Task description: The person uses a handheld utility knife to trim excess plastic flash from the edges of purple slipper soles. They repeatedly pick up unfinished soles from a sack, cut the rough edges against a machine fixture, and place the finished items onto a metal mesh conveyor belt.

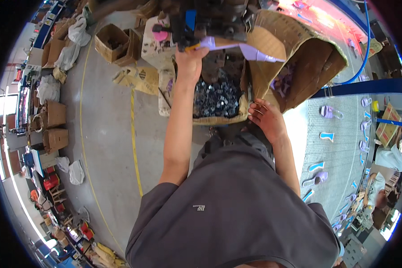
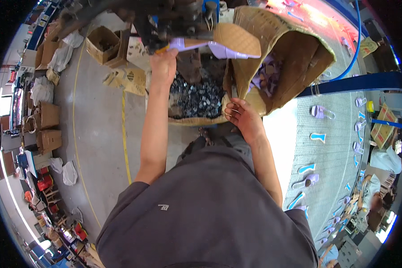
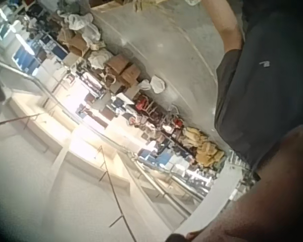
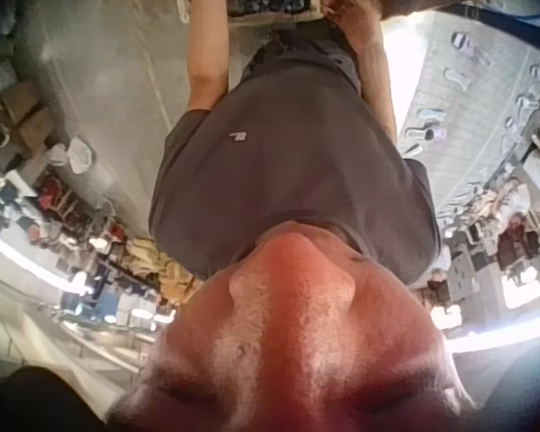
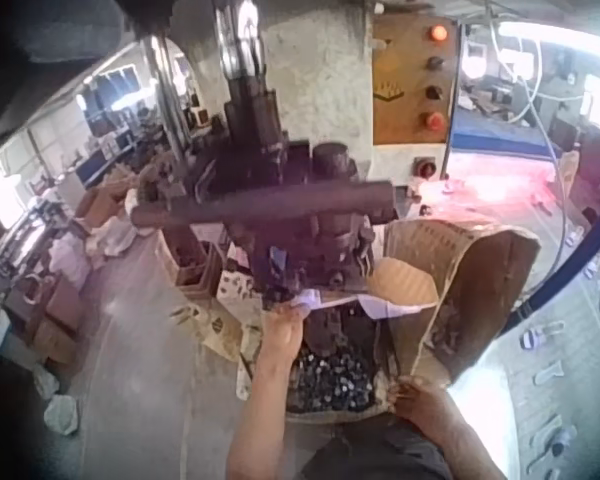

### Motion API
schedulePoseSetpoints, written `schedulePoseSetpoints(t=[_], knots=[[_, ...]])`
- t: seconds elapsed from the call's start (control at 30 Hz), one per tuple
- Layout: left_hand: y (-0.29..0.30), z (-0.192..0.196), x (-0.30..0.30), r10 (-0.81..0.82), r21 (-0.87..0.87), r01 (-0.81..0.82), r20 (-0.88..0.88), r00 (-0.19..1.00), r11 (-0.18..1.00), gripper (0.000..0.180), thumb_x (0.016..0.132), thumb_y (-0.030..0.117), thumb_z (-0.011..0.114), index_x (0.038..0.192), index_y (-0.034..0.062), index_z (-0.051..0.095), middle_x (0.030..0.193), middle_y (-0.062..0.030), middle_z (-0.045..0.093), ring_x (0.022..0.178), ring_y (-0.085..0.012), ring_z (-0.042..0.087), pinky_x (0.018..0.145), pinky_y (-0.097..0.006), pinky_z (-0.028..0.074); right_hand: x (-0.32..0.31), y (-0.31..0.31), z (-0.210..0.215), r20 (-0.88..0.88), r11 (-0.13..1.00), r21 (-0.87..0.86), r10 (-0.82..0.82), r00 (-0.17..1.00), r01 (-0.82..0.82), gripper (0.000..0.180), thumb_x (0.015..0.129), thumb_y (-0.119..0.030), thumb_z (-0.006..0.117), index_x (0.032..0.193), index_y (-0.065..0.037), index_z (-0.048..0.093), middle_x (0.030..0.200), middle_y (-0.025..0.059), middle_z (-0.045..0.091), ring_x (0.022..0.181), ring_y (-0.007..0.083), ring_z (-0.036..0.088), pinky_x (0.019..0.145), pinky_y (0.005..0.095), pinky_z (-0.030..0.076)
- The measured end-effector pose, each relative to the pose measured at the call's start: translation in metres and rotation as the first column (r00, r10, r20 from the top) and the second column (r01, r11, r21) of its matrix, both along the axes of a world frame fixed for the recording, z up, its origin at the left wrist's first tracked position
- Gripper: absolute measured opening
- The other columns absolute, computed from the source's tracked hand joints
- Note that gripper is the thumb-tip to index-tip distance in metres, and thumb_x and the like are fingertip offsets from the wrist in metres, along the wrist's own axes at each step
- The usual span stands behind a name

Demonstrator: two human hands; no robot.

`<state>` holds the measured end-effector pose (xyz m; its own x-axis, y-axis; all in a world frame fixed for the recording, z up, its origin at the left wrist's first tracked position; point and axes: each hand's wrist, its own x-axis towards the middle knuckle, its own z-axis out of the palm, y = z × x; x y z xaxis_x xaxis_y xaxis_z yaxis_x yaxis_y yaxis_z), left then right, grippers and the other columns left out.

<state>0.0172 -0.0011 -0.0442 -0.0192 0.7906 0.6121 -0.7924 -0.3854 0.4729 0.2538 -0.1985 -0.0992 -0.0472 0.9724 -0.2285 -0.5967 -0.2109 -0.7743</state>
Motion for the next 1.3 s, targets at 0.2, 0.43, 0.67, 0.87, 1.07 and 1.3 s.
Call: schedulePoseSetpoints(t=[0.2,0.43,0.67,0.87,1.07,1.3], knots=[[-0.021,0.013,-0.026,0.150,0.069,-0.137,-0.232,0.961,0.988,0.048,0.077,-0.006,0.076,0.121,0.0021,0.057,0.111,-0.0041,0.066,0.101,-0.0163,0.064,0.089,-0.033,0.052,0.001,-0.027,-0.045,0.098,0.996,-0.085,-0.020,0.995,0.028,0.036,0.098,-0.029,0.057,0.122,-0.003,0.054,0.111,0.0100,0.063,0.101,0.0223,0.063,0.092,0.0383,0.051],[-0.060,-0.187,-0.112,0.349,0.351,-0.509,-0.931,-0.102,0.786,0.032,0.083,0.004,0.067,0.116,0.0029,0.065,0.098,-0.0180,0.068,0.090,-0.0328,0.068,0.081,-0.039,0.055,0.005,0.017,0.017,-0.087,0.963,0.252,-0.077,0.993,0.096,0.038,0.099,-0.031,0.053,0.125,-0.003,0.053,0.124,0.0175,0.059,0.117,0.0313,0.058,0.101,0.0440,0.046],[-0.063,-0.258,-0.100,0.219,0.360,-0.594,-0.929,-0.299,0.719,0.024,0.084,0.011,0.065,0.106,0.0031,0.069,0.105,-0.0208,0.067,0.093,-0.0406,0.065,0.080,-0.048,0.054,-0.015,0.052,0.074,-0.334,0.947,0.319,0.079,0.939,0.034,0.048,0.098,-0.035,0.053,0.127,0.003,0.047,0.139,0.0312,0.043,0.135,0.0460,0.040,0.113,0.0525,0.035],[-0.043,-0.270,-0.112,0.117,0.212,-0.617,-0.974,-0.191,0.758,0.021,0.084,0.013,0.069,0.101,0.0011,0.069,0.092,-0.0193,0.071,0.086,-0.0359,0.068,0.078,-0.044,0.055,-0.044,0.072,0.093,-0.391,0.925,0.379,0.133,0.911,0.028,0.060,0.098,-0.037,0.053,0.139,0.005,0.037,0.146,0.0299,0.033,0.138,0.0495,0.034,0.114,0.0567,0.034],[-0.060,-0.238,-0.115,0.033,-0.429,-0.544,-0.763,0.645,0.721,0.012,0.084,0.001,0.070,0.086,-0.0071,0.062,0.078,-0.0145,0.070,0.067,-0.0158,0.068,0.058,-0.028,0.054,-0.056,0.085,0.090,-0.433,0.930,0.354,0.074,0.898,0.094,0.058,0.099,-0.037,0.051,0.138,0.004,0.041,0.145,0.0272,0.039,0.137,0.0473,0.035,0.115,0.0577,0.031],[-0.055,-0.264,-0.088,0.225,0.061,-0.676,-0.961,0.158,0.734,0.022,0.079,0.007,0.074,0.097,-0.0028,0.066,0.092,-0.0149,0.071,0.083,-0.0267,0.070,0.074,-0.036,0.056,-0.042,0.087,0.087,-0.537,0.932,0.322,0.036,0.843,0.165,0.053,0.097,-0.032,0.051,0.137,0.003,0.044,0.139,0.0237,0.049,0.129,0.0428,0.048,0.110,0.0530,0.041]])
